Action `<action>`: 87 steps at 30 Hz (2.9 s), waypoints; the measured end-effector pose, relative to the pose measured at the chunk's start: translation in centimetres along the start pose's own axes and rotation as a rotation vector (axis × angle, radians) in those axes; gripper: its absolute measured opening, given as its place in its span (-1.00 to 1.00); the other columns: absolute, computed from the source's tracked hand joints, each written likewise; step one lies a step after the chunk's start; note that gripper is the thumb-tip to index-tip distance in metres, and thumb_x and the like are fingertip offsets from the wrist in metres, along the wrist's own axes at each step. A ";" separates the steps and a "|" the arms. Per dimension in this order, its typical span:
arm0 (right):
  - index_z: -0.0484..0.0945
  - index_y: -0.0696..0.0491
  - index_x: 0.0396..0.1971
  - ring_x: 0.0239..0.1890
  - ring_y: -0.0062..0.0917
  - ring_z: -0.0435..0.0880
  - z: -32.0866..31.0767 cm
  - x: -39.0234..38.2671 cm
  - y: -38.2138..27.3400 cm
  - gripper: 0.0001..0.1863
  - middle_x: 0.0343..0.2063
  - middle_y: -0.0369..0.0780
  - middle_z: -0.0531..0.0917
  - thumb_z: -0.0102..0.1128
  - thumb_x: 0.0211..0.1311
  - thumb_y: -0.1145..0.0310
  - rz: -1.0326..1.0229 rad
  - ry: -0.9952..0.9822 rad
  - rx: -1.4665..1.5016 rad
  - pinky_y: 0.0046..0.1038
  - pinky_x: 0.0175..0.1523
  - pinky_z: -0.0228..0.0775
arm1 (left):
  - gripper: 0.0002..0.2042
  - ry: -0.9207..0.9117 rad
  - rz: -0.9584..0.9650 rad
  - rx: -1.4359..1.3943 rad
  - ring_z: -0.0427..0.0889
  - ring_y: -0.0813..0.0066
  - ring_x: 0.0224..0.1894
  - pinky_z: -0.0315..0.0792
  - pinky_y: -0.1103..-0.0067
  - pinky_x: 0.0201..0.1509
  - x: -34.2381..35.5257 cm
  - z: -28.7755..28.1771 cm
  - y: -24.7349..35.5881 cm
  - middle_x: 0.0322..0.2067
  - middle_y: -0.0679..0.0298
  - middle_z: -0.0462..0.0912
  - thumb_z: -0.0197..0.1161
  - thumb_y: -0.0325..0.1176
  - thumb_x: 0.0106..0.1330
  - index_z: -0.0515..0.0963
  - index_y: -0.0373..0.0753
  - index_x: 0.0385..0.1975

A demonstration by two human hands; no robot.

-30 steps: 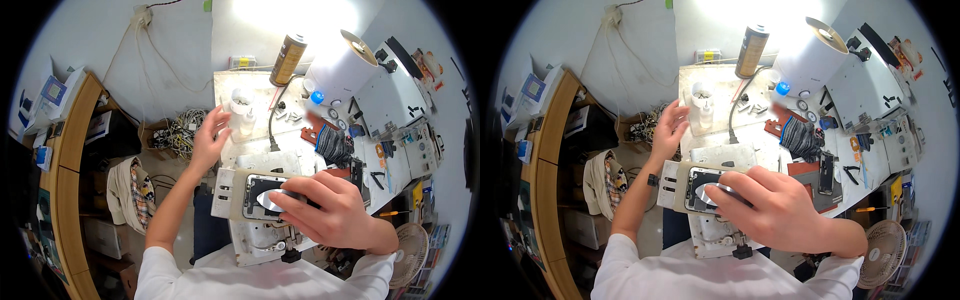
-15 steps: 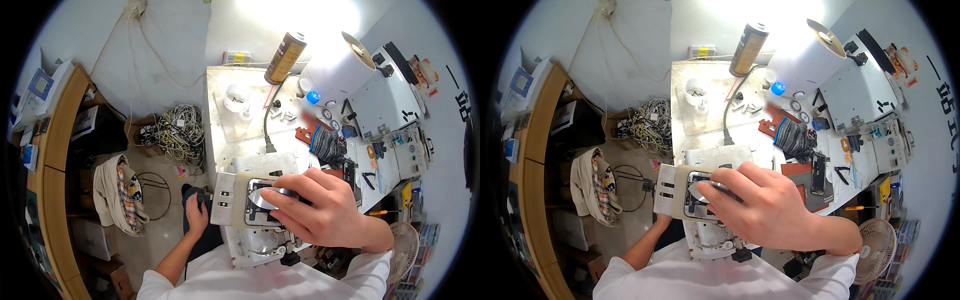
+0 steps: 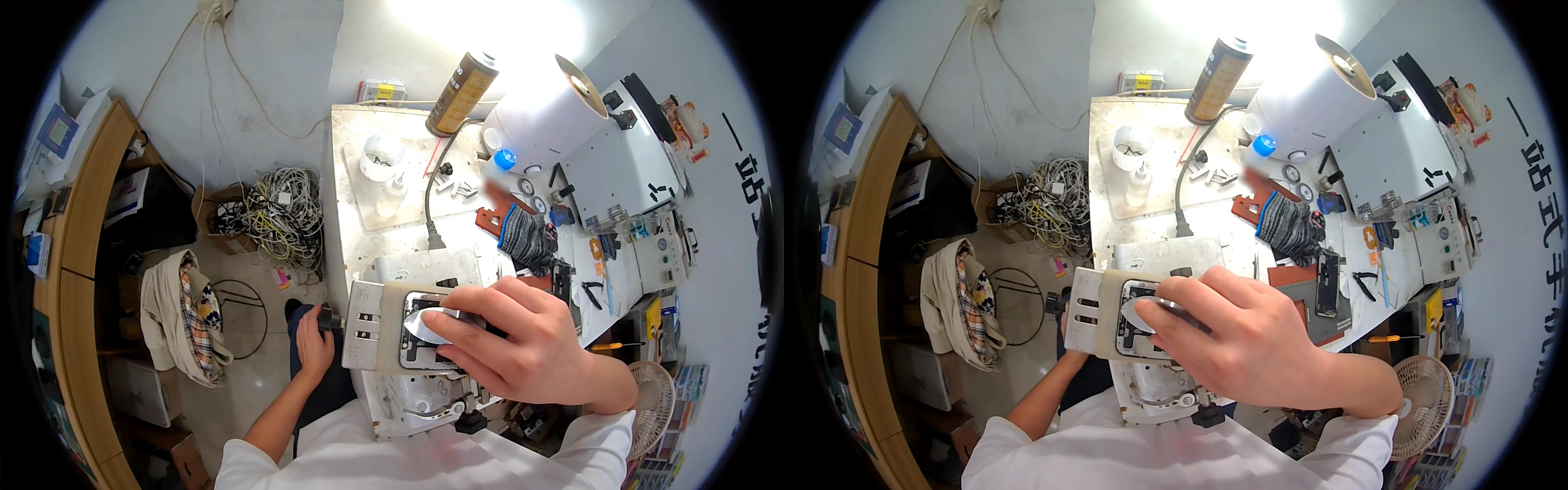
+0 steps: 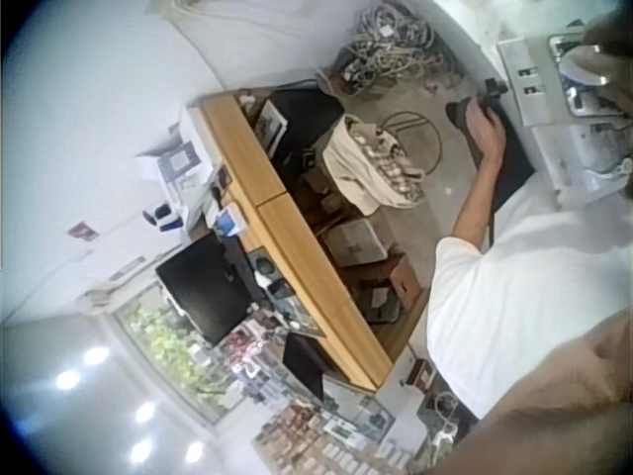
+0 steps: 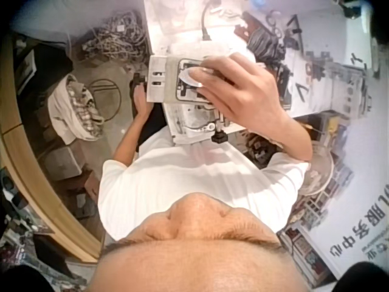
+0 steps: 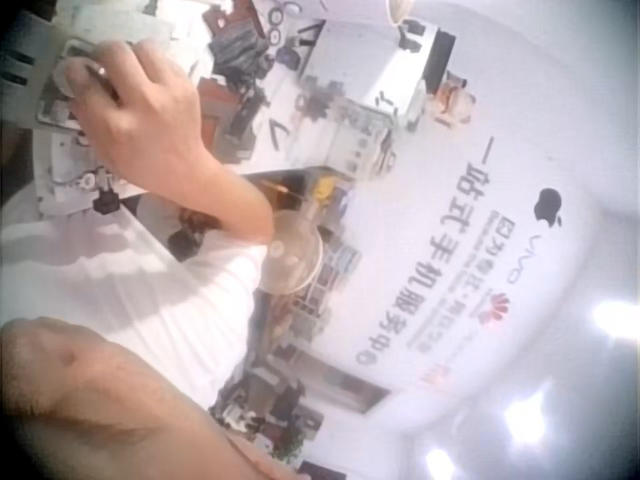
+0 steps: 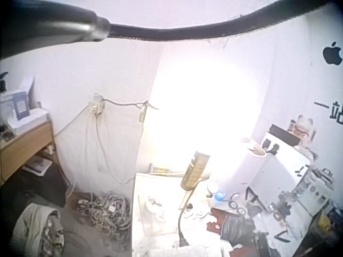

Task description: The person disassembles a smartphone, removes the screen, and places the chassis on a workbench. They then apply adhesive to the frame of the phone chassis using a small bottle and spread it with a tool.

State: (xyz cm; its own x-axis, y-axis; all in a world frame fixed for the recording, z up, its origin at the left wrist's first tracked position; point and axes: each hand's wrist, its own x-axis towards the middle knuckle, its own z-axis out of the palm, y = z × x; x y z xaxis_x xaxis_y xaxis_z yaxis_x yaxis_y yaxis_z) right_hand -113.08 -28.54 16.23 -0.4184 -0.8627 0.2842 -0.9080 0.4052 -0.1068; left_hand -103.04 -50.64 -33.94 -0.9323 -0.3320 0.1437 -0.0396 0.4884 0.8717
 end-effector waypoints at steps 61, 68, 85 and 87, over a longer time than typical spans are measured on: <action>0.82 0.02 -0.02 -0.33 -0.50 0.58 1.6 -0.7 0.4 -0.56 -0.09 -0.28 0.74 0.60 0.00 0.38 0.038 0.076 0.099 -0.48 -0.24 0.43 | -0.40 0.039 0.086 0.162 0.58 -0.05 0.11 0.41 0.20 0.23 1.1 -3.2 6.6 0.03 0.00 0.63 0.25 -0.68 0.18 0.43 -0.36 0.31; 0.83 0.00 -0.03 -0.31 -0.50 0.60 1.1 -0.4 0.2 -0.57 -0.09 -0.28 0.74 0.60 0.01 0.37 0.025 0.074 0.098 -0.47 -0.22 0.45 | -0.43 0.031 0.089 0.184 0.59 -0.03 0.12 0.42 0.21 0.23 1.2 -3.2 6.5 0.03 0.01 0.64 0.26 -0.67 0.21 0.44 -0.35 0.30; 0.83 0.03 -0.05 -0.31 -0.48 0.61 1.0 -0.5 0.1 -0.59 -0.09 -0.26 0.73 0.58 0.01 0.37 0.014 0.058 0.109 -0.46 -0.25 0.47 | -0.43 0.089 0.126 0.170 0.60 -0.01 0.11 0.43 0.22 0.22 1.4 -3.4 7.2 0.02 0.02 0.64 0.27 -0.66 0.20 0.44 -0.34 0.30; 0.84 0.03 -0.06 -0.30 -0.48 0.62 1.0 -0.5 0.2 -0.60 -0.10 -0.25 0.73 0.58 0.02 0.37 0.014 0.054 0.106 -0.45 -0.25 0.48 | -0.43 0.080 0.120 0.167 0.60 -0.01 0.10 0.43 0.22 0.22 1.5 -3.5 7.2 0.02 0.02 0.64 0.27 -0.66 0.21 0.44 -0.34 0.30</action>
State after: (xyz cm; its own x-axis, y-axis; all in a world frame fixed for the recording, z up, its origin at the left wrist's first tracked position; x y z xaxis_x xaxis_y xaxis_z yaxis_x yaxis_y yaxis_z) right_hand -113.05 -28.30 15.15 -0.4315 -0.8386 0.3325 -0.9007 0.3799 -0.2107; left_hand -103.44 -50.40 -25.82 -0.9026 -0.3233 0.2843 0.0048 0.6528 0.7575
